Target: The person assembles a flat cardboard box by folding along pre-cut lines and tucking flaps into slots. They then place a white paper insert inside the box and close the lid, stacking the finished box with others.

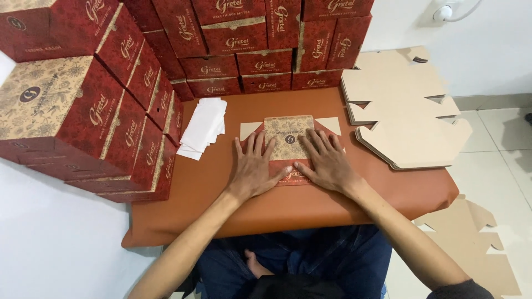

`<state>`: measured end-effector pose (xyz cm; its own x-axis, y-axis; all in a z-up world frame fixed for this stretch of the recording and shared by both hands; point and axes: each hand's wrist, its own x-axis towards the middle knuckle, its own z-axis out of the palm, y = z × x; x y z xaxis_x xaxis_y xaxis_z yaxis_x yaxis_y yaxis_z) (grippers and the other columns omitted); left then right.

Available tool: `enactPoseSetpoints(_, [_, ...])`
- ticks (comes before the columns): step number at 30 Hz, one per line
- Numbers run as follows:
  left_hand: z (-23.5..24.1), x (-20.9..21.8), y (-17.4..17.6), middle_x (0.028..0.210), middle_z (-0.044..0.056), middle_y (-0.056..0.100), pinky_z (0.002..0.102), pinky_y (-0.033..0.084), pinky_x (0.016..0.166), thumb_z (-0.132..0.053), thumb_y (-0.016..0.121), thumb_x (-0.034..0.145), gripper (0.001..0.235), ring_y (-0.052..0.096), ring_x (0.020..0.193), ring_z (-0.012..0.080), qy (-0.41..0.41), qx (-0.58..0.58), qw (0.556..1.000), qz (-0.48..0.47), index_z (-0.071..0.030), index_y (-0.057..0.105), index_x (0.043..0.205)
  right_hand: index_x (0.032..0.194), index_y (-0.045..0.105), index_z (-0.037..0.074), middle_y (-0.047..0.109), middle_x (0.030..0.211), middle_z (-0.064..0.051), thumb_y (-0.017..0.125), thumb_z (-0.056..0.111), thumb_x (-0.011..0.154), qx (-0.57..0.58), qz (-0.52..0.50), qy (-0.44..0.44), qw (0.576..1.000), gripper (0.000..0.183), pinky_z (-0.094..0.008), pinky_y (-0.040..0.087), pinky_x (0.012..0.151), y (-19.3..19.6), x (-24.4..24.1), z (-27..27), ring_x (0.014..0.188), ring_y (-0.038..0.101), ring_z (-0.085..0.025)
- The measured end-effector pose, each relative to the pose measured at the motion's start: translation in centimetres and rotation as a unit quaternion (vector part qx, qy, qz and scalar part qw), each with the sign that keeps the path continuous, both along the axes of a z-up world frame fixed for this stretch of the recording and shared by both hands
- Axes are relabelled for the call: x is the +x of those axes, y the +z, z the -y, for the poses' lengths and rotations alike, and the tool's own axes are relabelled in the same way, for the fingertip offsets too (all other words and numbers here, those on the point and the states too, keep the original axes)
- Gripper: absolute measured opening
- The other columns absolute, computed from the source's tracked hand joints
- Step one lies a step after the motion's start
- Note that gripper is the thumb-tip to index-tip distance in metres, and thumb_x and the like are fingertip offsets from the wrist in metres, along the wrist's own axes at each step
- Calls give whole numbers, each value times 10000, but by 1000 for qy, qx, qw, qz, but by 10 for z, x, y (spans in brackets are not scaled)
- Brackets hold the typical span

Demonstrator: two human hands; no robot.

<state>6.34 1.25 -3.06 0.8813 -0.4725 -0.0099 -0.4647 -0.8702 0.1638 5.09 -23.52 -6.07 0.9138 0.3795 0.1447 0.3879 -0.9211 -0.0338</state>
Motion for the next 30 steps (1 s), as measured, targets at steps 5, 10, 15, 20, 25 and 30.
enactPoseSetpoints(5, [1, 1, 3, 1734, 264, 234, 797, 76, 1229, -804, 445, 949, 1004, 180, 1620, 456, 5, 14, 1000, -27, -130, 337, 1685, 1648, 346, 193, 333, 1694, -188, 370, 712, 1071, 33, -57, 8, 998, 776, -601, 209, 1273, 11, -1, -3, 1603, 279, -413])
enactPoseSetpoints(10, [-3, -1, 0, 1705, 278, 260, 773, 144, 1219, -812, 444, 957, 1014, 199, 1596, 469, -6, -22, 1000, -16, -88, 374, 1664, 1696, 286, 186, 220, 1765, -206, 226, 721, 1096, 28, -140, -11, 990, 806, -600, 35, 1327, 26, 1, -7, 1666, 90, -392])
enactPoseSetpoints(15, [-4, -2, -1, 1684, 260, 292, 744, 164, 1213, -785, 460, 982, 960, 217, 1583, 451, -8, -40, 999, 14, -97, 400, 1649, 1715, 242, 170, 172, 1781, -217, 219, 668, 1123, 19, -154, -4, 988, 775, -607, -16, 1323, 29, 1, -6, 1668, 54, -389])
enactPoseSetpoints(20, [-14, 1, 6, 1656, 238, 346, 695, 258, 1188, -604, 537, 1029, 756, 309, 1543, 429, -10, -87, 996, 30, -131, 453, 1613, 1696, 306, 144, 225, 1751, -256, 335, 499, 1137, 106, -147, 25, 983, 662, -629, 42, 1314, 35, 6, 6, 1639, 106, -458])
enactPoseSetpoints(25, [-23, 7, 8, 1589, 210, 424, 588, 370, 1127, -751, 706, 846, 970, 414, 1466, 386, 53, -105, 991, 58, -128, 514, 1564, 1668, 402, 173, 327, 1709, -279, 549, 452, 1076, 191, -113, 25, 975, 671, -625, 185, 1299, 31, 15, 18, 1609, 211, -493])
enactPoseSetpoints(30, [-25, 16, 25, 1575, 215, 501, 563, 384, 1100, -717, 817, 769, 1139, 452, 1474, 402, 108, -125, 986, -31, -93, 415, 1632, 1713, 306, 242, 406, 1679, -228, 706, 680, 917, 137, -162, -53, 976, 993, -544, 232, 1322, 48, 28, 25, 1599, 305, -431])
